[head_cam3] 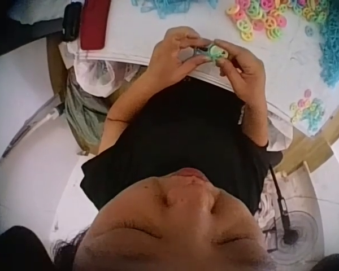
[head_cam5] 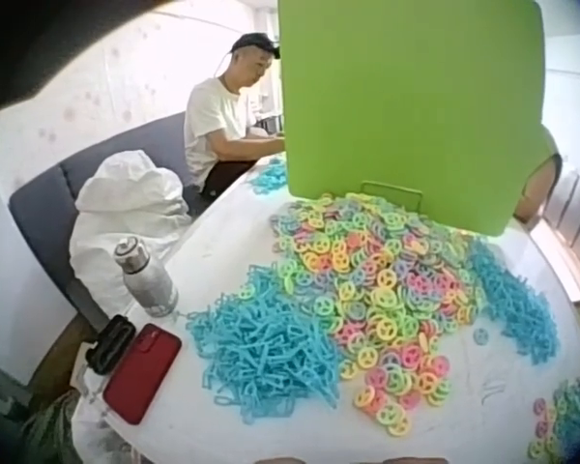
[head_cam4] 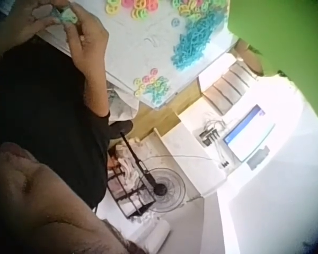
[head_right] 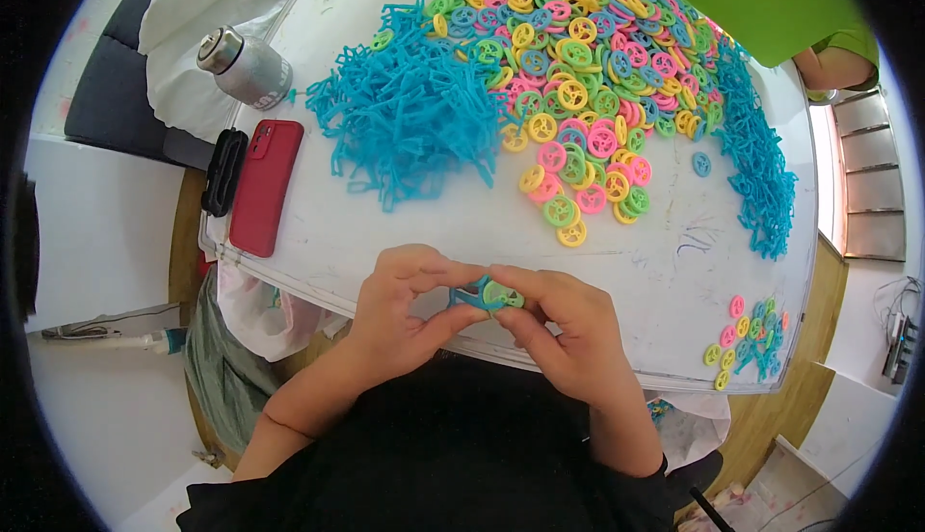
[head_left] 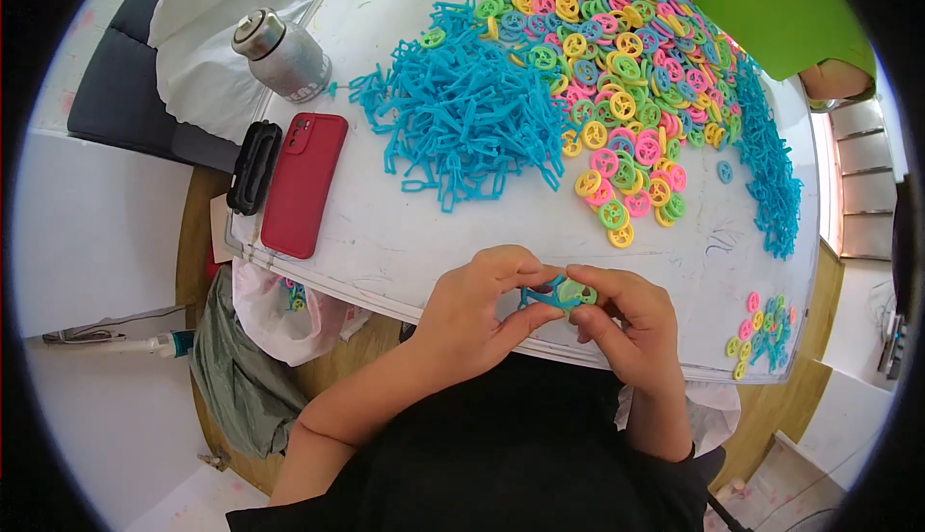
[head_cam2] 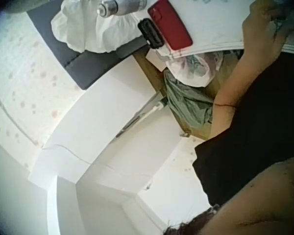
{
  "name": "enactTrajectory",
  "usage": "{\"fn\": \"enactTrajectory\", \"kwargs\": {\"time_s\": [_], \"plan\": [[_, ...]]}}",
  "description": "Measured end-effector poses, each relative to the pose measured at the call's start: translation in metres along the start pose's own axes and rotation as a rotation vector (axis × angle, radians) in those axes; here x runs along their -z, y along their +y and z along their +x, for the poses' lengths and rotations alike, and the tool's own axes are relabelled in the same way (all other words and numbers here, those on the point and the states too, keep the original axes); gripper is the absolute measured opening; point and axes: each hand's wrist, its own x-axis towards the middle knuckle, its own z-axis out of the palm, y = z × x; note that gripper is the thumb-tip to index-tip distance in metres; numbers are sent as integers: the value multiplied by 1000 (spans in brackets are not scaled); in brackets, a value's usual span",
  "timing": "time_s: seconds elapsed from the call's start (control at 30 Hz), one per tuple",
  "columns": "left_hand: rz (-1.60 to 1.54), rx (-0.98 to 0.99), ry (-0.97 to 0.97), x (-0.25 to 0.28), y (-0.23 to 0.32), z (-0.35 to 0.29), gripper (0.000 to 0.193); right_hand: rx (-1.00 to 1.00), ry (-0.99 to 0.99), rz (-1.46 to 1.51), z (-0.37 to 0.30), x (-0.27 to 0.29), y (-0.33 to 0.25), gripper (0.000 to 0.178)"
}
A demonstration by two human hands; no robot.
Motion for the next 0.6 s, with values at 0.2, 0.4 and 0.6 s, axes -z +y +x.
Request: {"fn": "enactTrajectory", "kwargs": {"time_s": [0.2,0.4,0.6], "plan": [[69,61,30,-3,5,-3,34,389,-84,-599,4,2,-6,29],[191,-98,26,-13,2,-8,39,-298,-23,389,-3,-4,-5,28],[233,-299,135,-13,-3,-7,48,293,23,-353,2,-8,-2,23]]}}
